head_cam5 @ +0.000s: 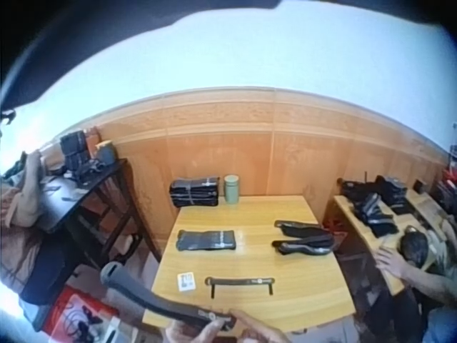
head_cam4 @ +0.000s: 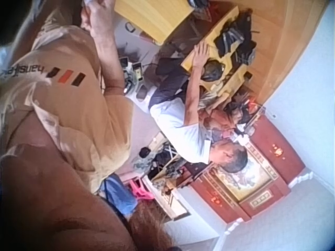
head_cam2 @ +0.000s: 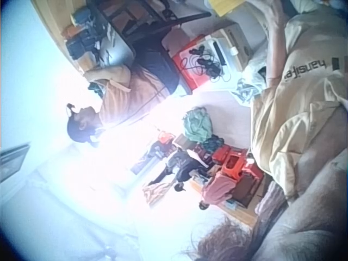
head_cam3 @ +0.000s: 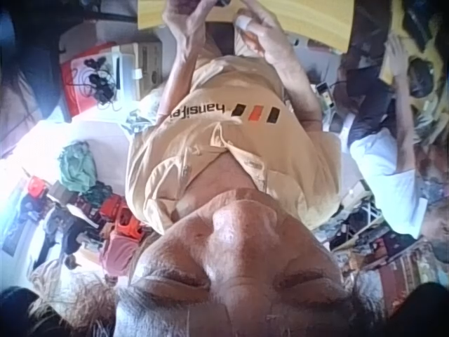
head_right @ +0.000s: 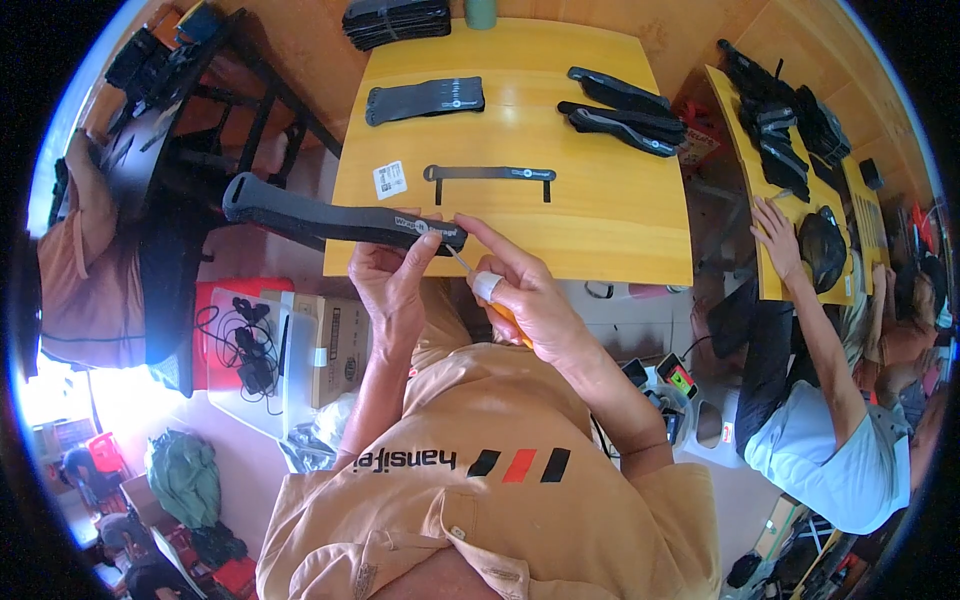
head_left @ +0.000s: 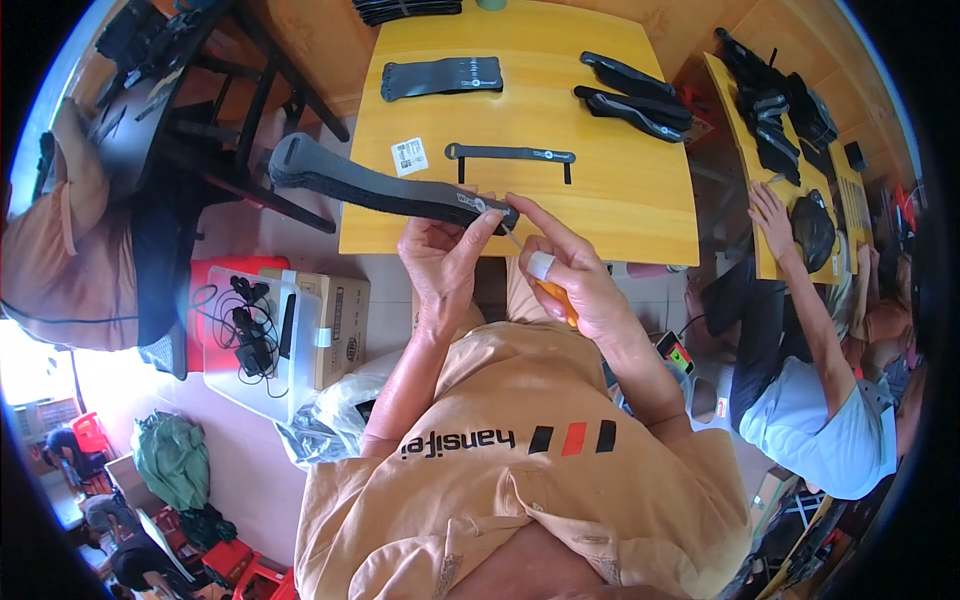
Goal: The worker is applying white tape or labels to black textile straps and using a small precision tool to press them into place.
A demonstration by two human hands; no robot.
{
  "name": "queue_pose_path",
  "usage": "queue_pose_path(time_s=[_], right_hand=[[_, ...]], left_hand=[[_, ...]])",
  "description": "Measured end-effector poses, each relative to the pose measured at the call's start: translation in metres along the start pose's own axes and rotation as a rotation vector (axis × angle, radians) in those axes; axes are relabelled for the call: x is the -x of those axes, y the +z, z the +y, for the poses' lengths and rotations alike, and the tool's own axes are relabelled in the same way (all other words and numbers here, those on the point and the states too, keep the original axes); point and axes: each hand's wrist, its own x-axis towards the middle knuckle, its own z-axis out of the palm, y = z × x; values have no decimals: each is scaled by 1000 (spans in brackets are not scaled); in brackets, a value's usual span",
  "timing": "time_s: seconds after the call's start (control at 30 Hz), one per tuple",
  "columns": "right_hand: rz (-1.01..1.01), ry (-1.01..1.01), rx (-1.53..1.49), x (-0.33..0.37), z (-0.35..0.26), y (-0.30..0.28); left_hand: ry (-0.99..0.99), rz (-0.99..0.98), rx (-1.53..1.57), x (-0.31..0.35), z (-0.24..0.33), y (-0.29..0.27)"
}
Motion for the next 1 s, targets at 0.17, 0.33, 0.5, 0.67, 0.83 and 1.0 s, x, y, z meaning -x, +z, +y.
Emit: queue_pose_path(time_s=[0.17, 0.33, 0.5, 0.67, 0.83, 1.0], right_hand=[[4, -5, -12, -1, 2, 0], [7, -4, -43, -1, 4, 1], [41, -46, -86, -1, 10, 8], [110, -109, -107, -2, 18, 15], [195, -212, -83, -5, 24, 19], [194, -203, -81, -7, 25, 16]], left_hand=[[23, -26, -30, 2, 0, 1], [62, -11, -3, 3, -3, 3], [61, 38, -43, 5, -3, 5], [116, 68, -109, 10, -1, 12], [339, 25, -202, 11, -12, 15], [304, 40, -139, 12, -11, 13]])
